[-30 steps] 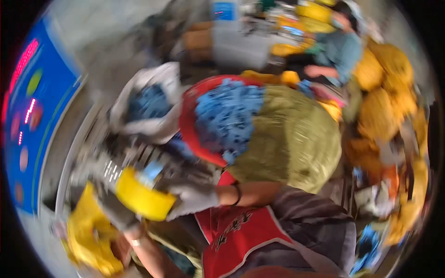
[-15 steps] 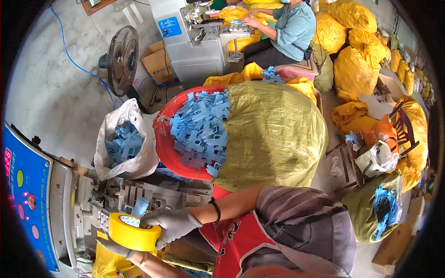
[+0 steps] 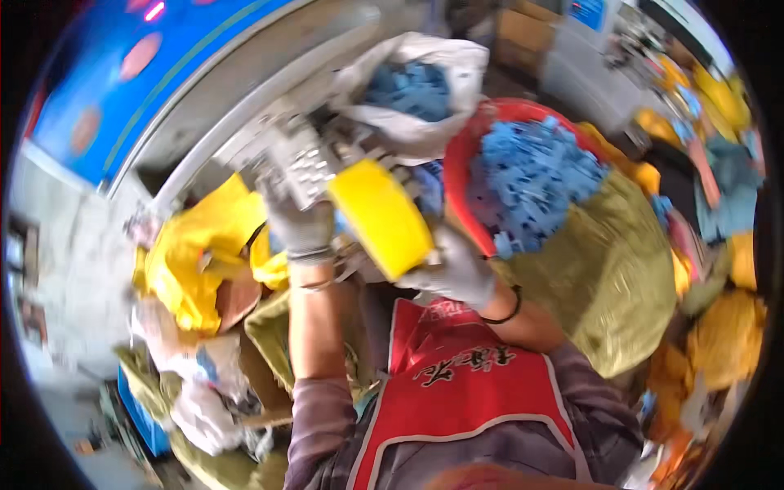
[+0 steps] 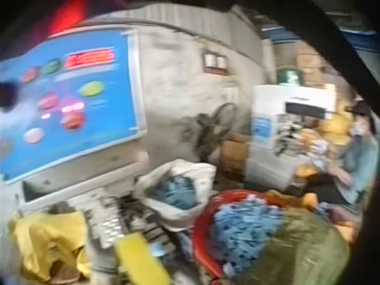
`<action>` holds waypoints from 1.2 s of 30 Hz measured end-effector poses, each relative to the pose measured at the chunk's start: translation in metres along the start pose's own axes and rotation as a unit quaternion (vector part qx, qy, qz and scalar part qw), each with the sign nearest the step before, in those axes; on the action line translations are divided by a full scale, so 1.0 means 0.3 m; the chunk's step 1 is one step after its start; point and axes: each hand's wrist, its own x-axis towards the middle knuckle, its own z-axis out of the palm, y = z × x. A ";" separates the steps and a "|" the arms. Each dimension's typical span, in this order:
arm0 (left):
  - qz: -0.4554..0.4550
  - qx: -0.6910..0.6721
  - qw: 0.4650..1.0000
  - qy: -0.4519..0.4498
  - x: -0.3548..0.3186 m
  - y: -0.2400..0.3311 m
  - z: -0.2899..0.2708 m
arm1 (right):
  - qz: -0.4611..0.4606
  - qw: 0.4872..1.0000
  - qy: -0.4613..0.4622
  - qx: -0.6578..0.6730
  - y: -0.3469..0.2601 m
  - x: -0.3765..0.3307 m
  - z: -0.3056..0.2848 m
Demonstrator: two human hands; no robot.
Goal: The person puts on gloves, cleans a machine component with tape, and presses buttons on the control panel. The person then loads toy gun parts onto the machine to stamp them, places the stamped parts into containers, and covers a basin of parts with a sack.
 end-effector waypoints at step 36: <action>-0.077 0.340 0.935 0.068 -0.149 0.133 -0.008 | 0.123 0.964 0.026 0.232 -0.053 -0.104 -0.048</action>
